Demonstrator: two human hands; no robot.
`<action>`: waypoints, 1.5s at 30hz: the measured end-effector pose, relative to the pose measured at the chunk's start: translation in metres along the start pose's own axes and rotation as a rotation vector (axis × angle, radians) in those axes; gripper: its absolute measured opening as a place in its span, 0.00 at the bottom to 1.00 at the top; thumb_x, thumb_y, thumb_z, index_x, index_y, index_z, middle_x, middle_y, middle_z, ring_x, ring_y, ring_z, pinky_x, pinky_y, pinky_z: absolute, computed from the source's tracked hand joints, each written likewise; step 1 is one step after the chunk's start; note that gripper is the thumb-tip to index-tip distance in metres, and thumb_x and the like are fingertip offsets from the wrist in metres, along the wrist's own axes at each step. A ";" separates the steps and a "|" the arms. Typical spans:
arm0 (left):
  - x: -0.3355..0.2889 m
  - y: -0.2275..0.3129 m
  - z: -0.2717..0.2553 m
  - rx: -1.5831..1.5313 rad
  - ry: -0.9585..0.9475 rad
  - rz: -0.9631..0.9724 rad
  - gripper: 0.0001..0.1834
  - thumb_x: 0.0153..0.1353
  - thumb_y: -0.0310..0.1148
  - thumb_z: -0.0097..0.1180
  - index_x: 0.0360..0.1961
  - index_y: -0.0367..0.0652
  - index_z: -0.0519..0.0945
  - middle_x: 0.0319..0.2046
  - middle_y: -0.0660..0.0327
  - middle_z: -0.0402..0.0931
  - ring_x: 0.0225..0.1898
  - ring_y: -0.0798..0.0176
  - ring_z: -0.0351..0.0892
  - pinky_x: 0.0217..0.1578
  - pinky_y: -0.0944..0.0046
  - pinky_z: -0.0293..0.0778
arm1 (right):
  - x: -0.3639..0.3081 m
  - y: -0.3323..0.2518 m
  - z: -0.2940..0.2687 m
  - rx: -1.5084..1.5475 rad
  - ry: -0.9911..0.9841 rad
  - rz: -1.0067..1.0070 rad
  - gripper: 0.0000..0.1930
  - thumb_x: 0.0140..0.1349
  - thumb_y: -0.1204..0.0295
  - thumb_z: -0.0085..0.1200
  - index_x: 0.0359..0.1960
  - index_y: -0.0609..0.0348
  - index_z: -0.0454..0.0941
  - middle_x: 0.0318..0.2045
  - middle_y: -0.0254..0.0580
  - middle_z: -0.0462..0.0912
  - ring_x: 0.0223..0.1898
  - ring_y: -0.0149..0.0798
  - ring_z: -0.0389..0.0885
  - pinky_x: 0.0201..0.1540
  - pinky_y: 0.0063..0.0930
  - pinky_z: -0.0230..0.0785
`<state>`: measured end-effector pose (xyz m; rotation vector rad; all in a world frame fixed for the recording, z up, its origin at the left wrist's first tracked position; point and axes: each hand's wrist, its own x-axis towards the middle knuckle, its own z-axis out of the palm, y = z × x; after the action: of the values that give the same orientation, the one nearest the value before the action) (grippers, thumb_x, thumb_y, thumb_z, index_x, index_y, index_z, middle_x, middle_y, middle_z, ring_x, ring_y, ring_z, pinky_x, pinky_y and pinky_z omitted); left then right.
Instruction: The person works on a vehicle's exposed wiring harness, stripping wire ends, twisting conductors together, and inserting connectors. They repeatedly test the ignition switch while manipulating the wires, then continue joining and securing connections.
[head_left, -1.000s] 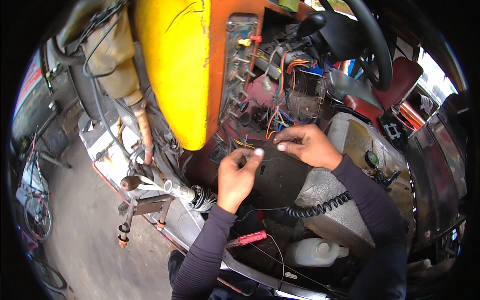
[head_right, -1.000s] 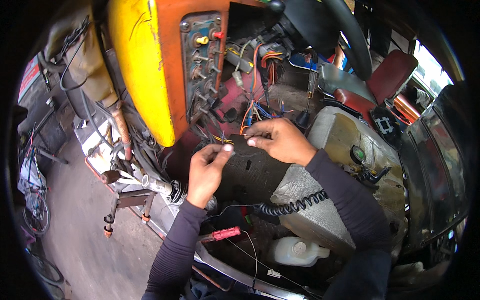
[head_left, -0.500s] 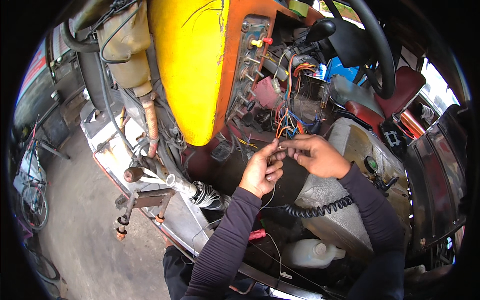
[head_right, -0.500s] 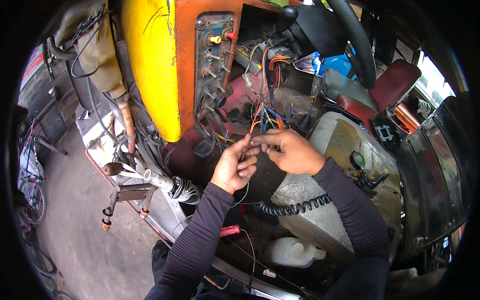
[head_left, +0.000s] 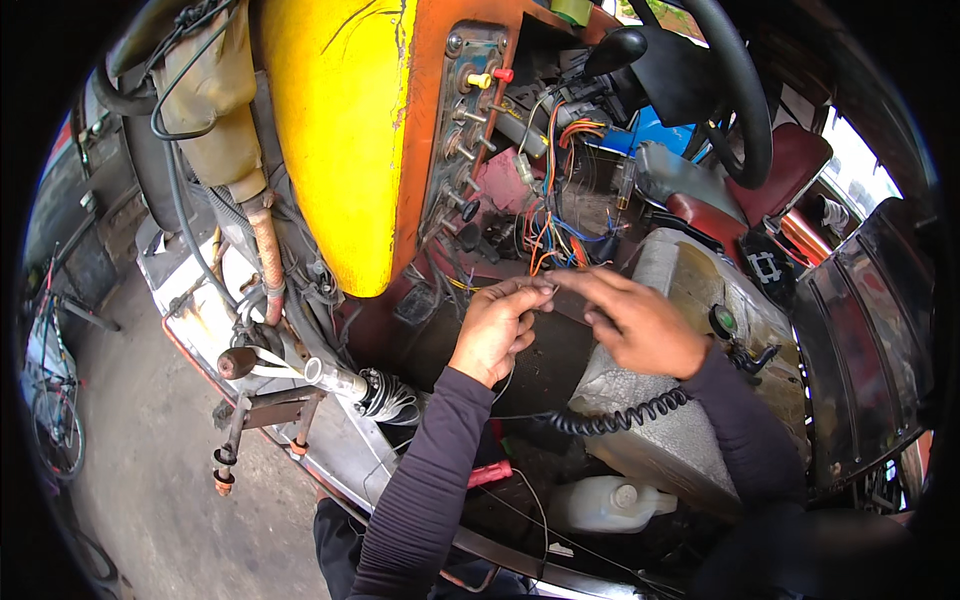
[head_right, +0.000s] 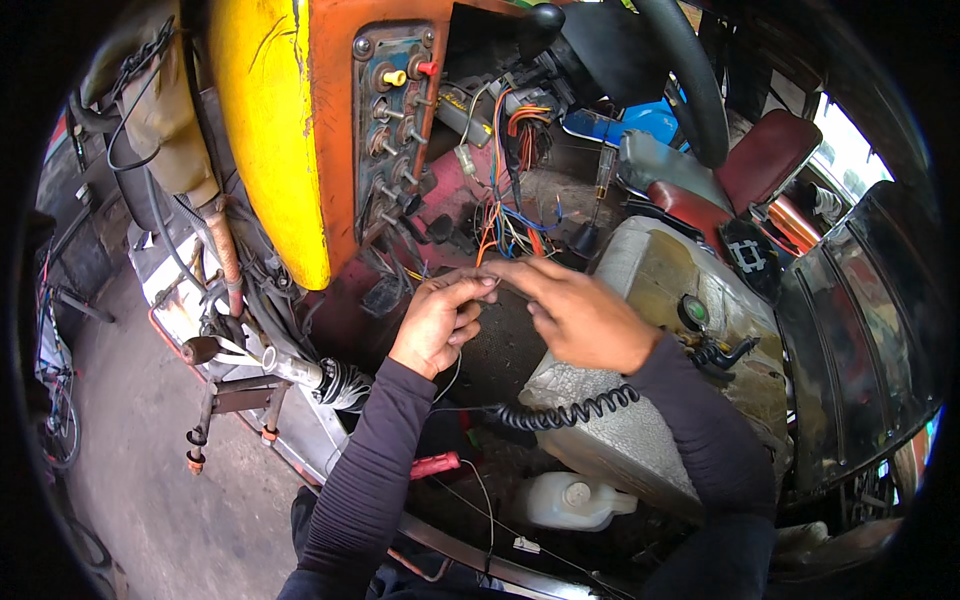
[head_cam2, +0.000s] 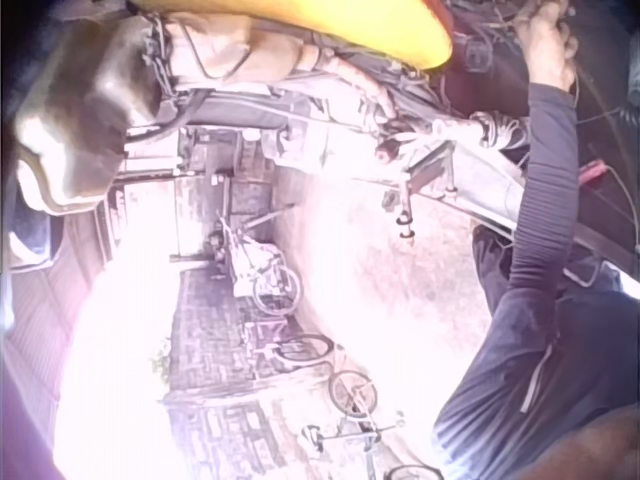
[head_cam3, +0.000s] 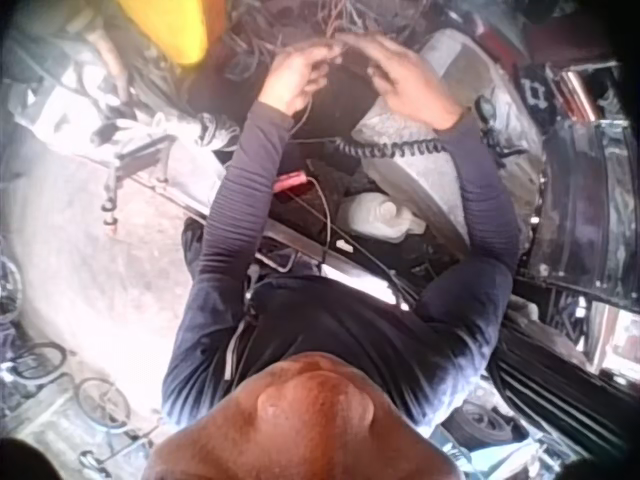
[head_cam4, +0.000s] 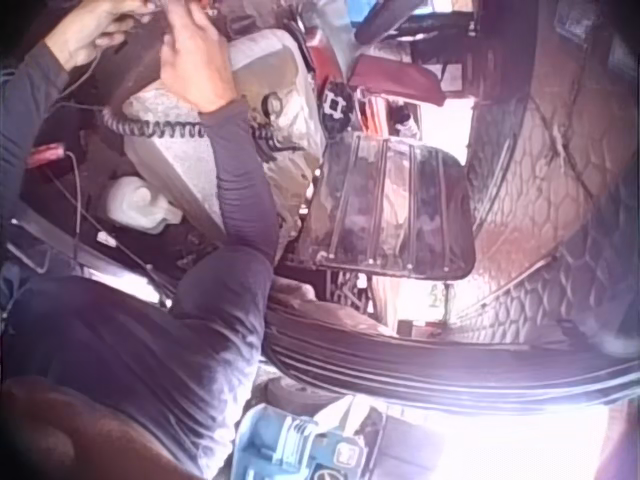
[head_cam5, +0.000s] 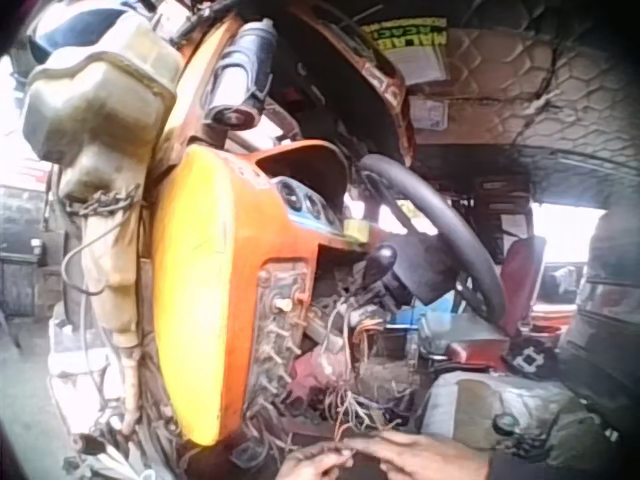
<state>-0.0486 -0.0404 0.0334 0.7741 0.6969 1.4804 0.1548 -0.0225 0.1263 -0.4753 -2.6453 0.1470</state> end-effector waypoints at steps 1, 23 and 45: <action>-0.001 0.000 -0.003 0.022 0.024 0.004 0.09 0.66 0.27 0.59 0.45 0.38 0.85 0.32 0.65 0.80 0.17 0.82 0.57 0.14 0.77 0.51 | -0.001 -0.001 -0.010 -0.030 0.001 -0.003 0.32 0.59 0.85 0.52 0.67 0.51 0.70 0.60 0.50 0.76 0.58 0.56 0.80 0.58 0.47 0.75; -0.013 -0.025 -0.016 0.278 0.137 0.032 0.11 0.68 0.33 0.65 0.46 0.36 0.85 0.32 0.64 0.83 0.16 0.81 0.60 0.14 0.74 0.52 | 0.005 0.042 0.014 0.262 0.075 0.074 0.11 0.59 0.77 0.67 0.44 0.58 0.90 0.48 0.39 0.87 0.49 0.38 0.85 0.54 0.31 0.76; -0.019 -0.018 -0.006 0.095 0.065 -0.041 0.11 0.72 0.34 0.60 0.40 0.37 0.86 0.23 0.72 0.74 0.16 0.80 0.54 0.17 0.73 0.51 | 0.024 0.039 0.028 0.068 -0.027 -0.032 0.11 0.57 0.75 0.66 0.43 0.59 0.86 0.42 0.45 0.85 0.46 0.50 0.85 0.48 0.39 0.78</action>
<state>-0.0423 -0.0579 0.0142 0.7824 0.8328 1.4491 0.1344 0.0214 0.1040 -0.4117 -2.6628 0.2344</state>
